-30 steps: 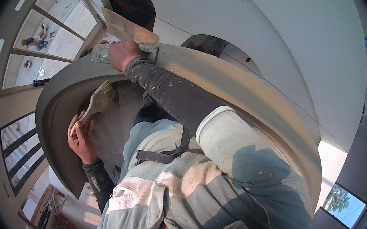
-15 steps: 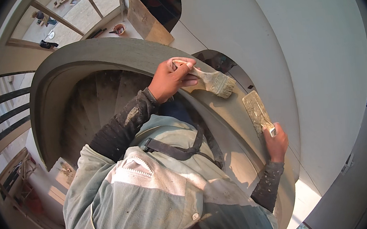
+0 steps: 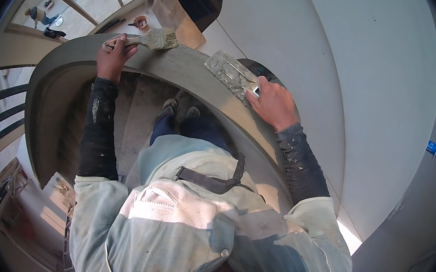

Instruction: The person applies plaster to the curved edge of a concrete spiral staircase using a trowel and a brush. They smooth the material along the banister edge, periodically dipping the brush into a bucket of water to refine the surface.

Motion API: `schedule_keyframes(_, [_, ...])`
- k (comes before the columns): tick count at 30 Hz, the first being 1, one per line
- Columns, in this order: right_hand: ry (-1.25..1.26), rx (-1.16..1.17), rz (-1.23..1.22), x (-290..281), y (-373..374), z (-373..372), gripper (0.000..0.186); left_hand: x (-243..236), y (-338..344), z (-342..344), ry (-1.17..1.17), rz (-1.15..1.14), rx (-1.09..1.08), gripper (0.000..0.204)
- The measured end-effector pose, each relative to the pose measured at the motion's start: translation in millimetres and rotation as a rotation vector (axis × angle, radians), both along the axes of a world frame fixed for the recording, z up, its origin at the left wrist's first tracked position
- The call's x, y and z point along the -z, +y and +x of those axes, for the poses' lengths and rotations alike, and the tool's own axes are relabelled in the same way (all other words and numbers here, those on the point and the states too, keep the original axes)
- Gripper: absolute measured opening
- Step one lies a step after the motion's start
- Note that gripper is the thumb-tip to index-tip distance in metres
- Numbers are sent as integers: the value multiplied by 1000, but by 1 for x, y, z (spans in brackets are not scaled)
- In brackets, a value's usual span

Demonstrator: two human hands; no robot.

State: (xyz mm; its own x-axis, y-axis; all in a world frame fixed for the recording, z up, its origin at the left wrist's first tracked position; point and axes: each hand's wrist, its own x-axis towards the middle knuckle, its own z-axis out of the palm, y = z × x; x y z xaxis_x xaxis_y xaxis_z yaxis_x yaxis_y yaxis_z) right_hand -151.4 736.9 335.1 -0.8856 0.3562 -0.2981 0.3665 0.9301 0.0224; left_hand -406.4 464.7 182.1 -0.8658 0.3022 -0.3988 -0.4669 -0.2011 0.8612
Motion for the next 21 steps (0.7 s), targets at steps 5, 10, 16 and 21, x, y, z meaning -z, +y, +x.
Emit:
schedule_keyframes(5, [-21,-183,-97,69,-42,-131,41,-32,-67,24,81,11,-255,35])
schedule_keyframes(10, [169,-146,-390,98,-22,-238,56,-23,-167,66,186,-189,-411,41])
schedule_keyframes(16, [-372,154,-892,104,33,-228,49,19,-273,159,-2,-434,-598,42])
schedule_keyframes(21, [-490,258,-1088,152,40,-199,44,74,-309,242,-214,-554,-597,41])
